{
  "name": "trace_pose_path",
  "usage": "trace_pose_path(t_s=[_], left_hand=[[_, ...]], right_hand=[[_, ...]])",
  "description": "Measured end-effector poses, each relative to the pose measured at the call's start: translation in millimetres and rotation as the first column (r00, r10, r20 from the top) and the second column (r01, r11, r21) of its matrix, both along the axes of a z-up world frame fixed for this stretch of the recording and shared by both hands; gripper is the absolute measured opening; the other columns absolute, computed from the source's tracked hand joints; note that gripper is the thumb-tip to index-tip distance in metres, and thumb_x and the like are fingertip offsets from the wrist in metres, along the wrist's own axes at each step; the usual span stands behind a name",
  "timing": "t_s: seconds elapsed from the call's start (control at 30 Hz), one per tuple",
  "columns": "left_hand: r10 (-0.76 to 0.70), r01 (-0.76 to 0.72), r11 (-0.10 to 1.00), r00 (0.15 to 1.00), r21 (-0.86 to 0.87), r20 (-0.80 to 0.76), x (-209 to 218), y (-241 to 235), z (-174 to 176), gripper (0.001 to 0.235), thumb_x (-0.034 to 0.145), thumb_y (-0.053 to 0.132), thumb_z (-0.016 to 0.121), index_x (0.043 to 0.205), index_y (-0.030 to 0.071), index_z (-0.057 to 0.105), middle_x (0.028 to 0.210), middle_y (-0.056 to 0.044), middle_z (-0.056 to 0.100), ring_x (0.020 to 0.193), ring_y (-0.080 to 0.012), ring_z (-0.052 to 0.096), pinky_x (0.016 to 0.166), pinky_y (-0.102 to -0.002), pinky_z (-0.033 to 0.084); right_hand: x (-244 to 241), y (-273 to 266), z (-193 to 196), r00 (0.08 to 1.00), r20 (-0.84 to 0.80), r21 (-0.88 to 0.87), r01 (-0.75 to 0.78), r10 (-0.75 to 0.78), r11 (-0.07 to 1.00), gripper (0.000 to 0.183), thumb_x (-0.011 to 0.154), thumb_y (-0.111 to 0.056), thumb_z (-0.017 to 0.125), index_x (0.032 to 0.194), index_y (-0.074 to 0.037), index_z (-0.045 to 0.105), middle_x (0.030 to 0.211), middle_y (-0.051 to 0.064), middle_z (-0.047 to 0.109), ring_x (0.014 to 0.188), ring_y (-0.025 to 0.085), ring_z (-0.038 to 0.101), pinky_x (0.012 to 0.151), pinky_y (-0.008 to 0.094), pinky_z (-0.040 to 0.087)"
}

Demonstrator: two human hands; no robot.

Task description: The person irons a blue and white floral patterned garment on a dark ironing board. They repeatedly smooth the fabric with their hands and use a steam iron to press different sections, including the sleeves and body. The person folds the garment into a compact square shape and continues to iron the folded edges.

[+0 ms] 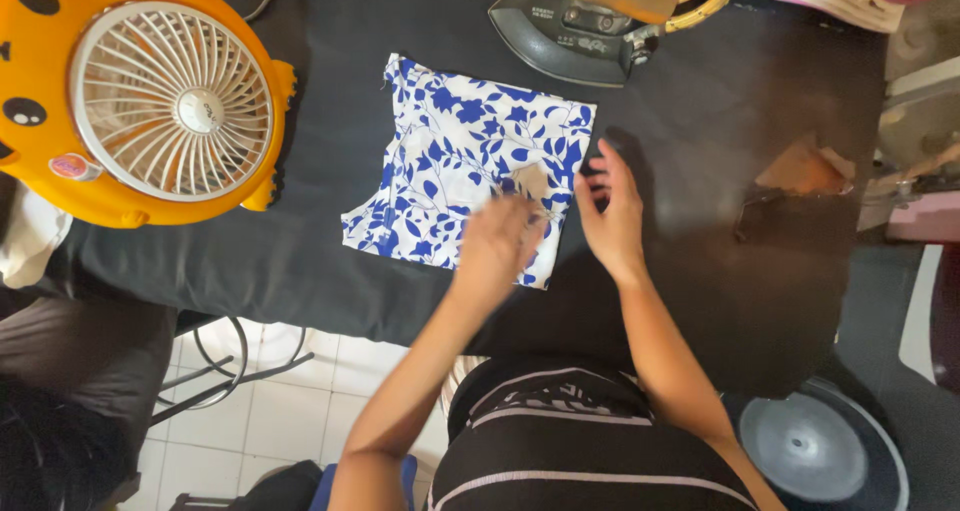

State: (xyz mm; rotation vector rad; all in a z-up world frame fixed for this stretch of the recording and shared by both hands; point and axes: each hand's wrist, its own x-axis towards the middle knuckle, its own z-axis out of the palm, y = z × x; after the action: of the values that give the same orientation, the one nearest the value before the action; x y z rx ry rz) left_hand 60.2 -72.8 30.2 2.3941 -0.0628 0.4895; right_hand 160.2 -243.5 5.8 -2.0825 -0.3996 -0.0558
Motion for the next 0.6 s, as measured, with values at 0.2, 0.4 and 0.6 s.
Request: trace_pose_path(t_s=[0.2,0.4,0.6], left_hand=[[0.040,-0.036,0.990,0.999,0.134,-0.027,-43,-45,-6,0.045,0.085,0.020,0.071,0.120,-0.006,0.060,0.110,-0.019,0.063,0.100,-0.0333,0.063,0.084,-0.041,0.053],[0.013,0.010,0.986,0.991,0.168,-0.135,-49,-55,-20,0.027,0.089,0.008,0.067,0.113,-0.002,0.062,0.103,-0.016,0.064,0.100,-0.0311,0.066,0.084,-0.039,0.056],[-0.127,0.127,0.992,0.986,-0.009,-0.105,-35,-81,-15,0.020,0.088,0.008,0.068,0.105,0.000,0.063,0.094,-0.015,0.063,0.091,-0.0321,0.066,0.083,-0.041,0.055]], right_hand=[[47,10,-17,0.998,0.070,-0.002,-0.005,0.005,1.000,0.042,0.102,-0.009,0.072,0.142,-0.007,0.058,0.119,0.016,0.064,0.088,0.019,0.069,0.072,0.031,0.056],[77,17,-27,0.986,0.167,0.050,0.010,-0.019,0.999,0.021,0.095,0.002,0.072,0.116,-0.003,0.073,0.105,0.011,0.068,0.085,0.019,0.072,0.073,0.030,0.058],[93,-21,-13,0.976,0.213,0.070,0.035,-0.049,0.997,0.018,0.093,0.004,0.074,0.110,-0.002,0.074,0.101,0.012,0.069,0.085,0.020,0.073,0.074,0.031,0.059]])
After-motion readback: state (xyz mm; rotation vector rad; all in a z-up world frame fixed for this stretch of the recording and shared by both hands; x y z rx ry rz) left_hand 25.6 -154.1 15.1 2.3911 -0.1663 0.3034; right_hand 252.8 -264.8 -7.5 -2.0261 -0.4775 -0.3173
